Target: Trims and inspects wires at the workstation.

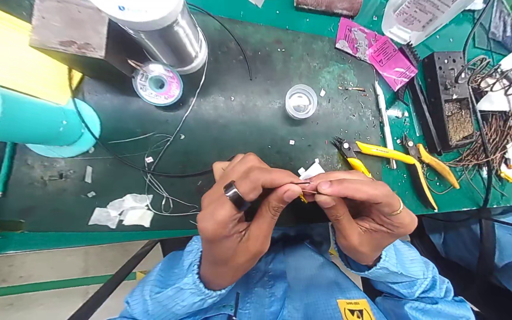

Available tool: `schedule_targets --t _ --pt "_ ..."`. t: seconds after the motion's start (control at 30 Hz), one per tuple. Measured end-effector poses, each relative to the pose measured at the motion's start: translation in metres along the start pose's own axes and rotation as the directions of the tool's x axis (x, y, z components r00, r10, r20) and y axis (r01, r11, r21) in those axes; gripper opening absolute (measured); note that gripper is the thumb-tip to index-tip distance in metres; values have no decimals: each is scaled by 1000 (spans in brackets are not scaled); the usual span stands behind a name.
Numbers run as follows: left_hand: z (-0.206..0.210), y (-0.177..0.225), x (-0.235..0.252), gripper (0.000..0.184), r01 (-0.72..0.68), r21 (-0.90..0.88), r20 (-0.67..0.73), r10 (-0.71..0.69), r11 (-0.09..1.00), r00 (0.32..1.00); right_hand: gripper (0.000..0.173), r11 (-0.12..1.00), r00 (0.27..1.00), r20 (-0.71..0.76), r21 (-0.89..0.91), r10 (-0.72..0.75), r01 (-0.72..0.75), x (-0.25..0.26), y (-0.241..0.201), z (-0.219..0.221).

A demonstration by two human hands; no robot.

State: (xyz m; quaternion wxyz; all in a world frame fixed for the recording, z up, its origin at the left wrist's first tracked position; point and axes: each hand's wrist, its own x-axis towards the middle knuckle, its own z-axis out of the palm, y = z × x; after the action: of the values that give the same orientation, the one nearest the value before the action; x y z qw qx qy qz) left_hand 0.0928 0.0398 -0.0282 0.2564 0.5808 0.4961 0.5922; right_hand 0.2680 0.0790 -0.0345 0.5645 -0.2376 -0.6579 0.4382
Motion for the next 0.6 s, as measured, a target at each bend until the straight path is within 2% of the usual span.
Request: schedule_targets --t 0.43,0.6 --pt "0 -3 -1 9 13 -25 -6 -13 1000 1000 14 997 1000 11 -82 -3 4 2 0 0" --pt "0 -2 -1 10 5 -32 32 -4 999 999 14 999 1000 22 -37 22 -21 4 2 0"
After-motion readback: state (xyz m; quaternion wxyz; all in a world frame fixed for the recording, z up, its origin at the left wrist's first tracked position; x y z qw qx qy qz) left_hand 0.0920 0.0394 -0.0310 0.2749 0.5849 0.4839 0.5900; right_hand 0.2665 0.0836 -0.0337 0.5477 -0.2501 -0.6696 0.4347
